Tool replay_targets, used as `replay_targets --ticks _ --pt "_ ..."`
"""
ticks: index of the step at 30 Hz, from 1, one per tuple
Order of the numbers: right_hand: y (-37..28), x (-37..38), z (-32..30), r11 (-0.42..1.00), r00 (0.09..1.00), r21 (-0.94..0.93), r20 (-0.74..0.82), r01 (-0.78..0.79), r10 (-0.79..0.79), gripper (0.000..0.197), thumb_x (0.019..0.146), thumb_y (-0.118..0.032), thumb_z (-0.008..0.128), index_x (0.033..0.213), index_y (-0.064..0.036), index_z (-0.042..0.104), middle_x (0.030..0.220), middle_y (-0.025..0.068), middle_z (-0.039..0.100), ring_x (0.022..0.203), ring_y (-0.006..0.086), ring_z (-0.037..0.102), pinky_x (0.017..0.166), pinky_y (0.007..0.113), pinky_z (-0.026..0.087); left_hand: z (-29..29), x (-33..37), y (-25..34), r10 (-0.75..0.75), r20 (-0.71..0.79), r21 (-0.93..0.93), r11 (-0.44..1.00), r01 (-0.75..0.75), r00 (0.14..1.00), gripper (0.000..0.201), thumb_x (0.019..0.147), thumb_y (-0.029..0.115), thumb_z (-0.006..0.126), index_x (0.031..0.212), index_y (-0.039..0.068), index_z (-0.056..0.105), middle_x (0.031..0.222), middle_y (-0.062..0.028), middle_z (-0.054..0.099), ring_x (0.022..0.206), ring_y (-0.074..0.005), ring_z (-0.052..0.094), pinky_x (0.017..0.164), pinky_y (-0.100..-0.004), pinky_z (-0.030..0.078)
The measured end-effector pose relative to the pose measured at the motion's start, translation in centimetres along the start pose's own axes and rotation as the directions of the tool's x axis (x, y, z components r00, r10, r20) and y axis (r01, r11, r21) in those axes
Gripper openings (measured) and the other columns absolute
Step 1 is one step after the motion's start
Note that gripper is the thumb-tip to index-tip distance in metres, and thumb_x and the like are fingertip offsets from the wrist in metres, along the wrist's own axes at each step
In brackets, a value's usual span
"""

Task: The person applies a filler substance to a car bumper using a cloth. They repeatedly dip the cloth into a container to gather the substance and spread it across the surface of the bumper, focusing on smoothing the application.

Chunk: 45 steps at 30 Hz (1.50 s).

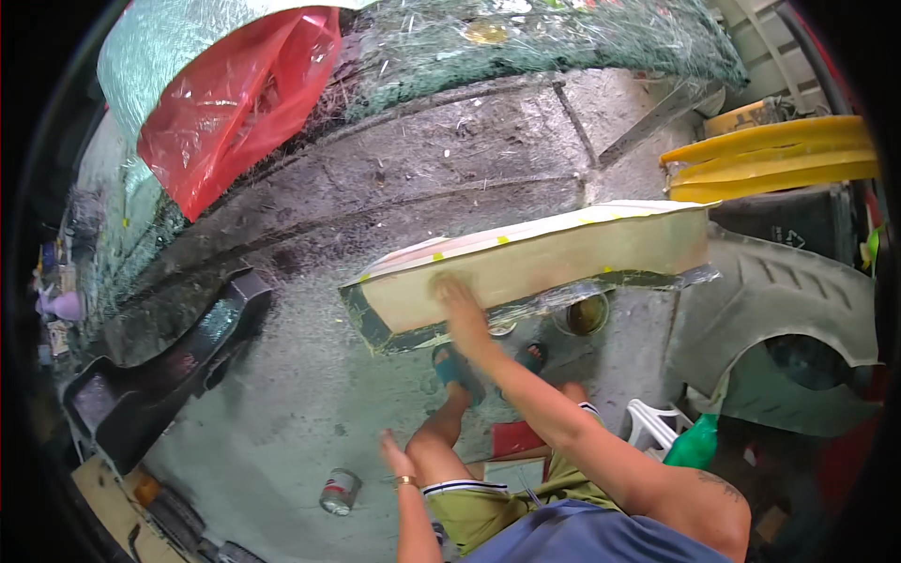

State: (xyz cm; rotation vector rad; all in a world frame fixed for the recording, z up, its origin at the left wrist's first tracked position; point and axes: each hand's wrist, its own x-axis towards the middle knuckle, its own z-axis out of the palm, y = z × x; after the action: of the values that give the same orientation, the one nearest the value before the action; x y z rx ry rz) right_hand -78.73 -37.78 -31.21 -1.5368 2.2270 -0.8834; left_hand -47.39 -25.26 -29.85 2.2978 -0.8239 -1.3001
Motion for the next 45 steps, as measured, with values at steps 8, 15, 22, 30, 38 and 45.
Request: replay_targets --ticks 8,15,22,30,38,45 --pt "12.2 -1.3 -9.1 0.995 0.992 -0.019 -0.074 -0.102 0.1 0.037 0.084 -0.003 0.044 0.12 -0.0006 0.053 0.123 0.0212 0.051 0.113 0.0323 0.05 0.099 0.038 0.038 2.3 12.3 18.3 0.522 0.001 -0.238 0.828 -0.507 0.853 0.054 0.096 0.043 0.034 0.128 0.001 0.045 0.134 -0.012 0.046 0.126 -0.0232 0.04 0.103 -0.0378 0.031" --pt "12.1 0.1 -8.4 0.823 0.905 -0.425 -0.36 -0.376 0.227 0.043 0.08 0.002 0.047 0.122 -0.0041 0.052 0.119 0.0235 0.046 0.11 0.04 0.043 0.097 0.042 0.035 10.9 18.1 24.8 0.792 0.32 -0.458 0.61 -0.647 0.52 0.064 0.096 0.048 0.018 0.123 0.001 0.051 0.129 -0.0126 0.051 0.122 -0.0224 0.043 0.104 -0.0372 0.027" --pt "3.8 2.7 -2.4 0.798 0.925 -0.507 -0.345 -0.326 0.159 0.04 0.079 -0.004 0.049 0.119 -0.0033 0.049 0.116 0.0148 0.047 0.109 0.0306 0.046 0.087 0.041 0.041 12.6 21.1 25.3 0.891 0.364 -0.541 0.44 -0.717 0.271 0.076 0.094 0.055 0.013 0.099 -0.002 0.063 0.102 -0.0136 0.063 0.102 -0.0232 0.053 0.097 -0.0361 0.031" --pt "-5.3 3.2 5.1 0.825 0.951 -0.506 -0.287 -0.252 0.115 0.042 0.079 -0.008 0.049 0.12 -0.0026 0.048 0.119 0.0156 0.048 0.108 0.029 0.047 0.086 0.04 0.042 12.1 22.9 27.7 0.814 0.581 -0.57 0.402 -0.716 -0.006 0.081 0.094 0.054 0.008 0.088 -0.002 0.067 0.091 -0.0117 0.061 0.093 -0.0236 0.053 0.093 -0.0355 0.033" --pt "-9.9 2.7 8.0 0.956 0.981 -0.263 -0.103 0.131 -0.162 0.031 0.076 -0.007 0.05 0.106 -0.0023 0.059 0.114 0.0153 0.05 0.105 0.0303 0.048 0.086 0.04 0.042 12.1 24.4 27.7 0.779 0.62 -0.587 0.381 -0.715 -0.093 0.079 0.095 0.053 0.009 0.091 -0.001 0.068 0.094 -0.012 0.059 0.097 -0.0243 0.052 0.094 -0.0371 0.034" --pt "-8.4 2.9 7.5 0.9 0.965 -0.422 -0.26 -0.107 -0.007 0.038 0.075 -0.004 0.05 0.112 -0.0068 0.057 0.113 0.0145 0.05 0.107 0.0304 0.047 0.088 0.04 0.041 11.9 23.8 27.4 0.785 0.61 -0.614 0.386 -0.688 -0.105 0.078 0.095 0.052 0.01 0.094 -0.001 0.068 0.101 -0.0132 0.06 0.102 -0.025 0.053 0.096 -0.0377 0.034"
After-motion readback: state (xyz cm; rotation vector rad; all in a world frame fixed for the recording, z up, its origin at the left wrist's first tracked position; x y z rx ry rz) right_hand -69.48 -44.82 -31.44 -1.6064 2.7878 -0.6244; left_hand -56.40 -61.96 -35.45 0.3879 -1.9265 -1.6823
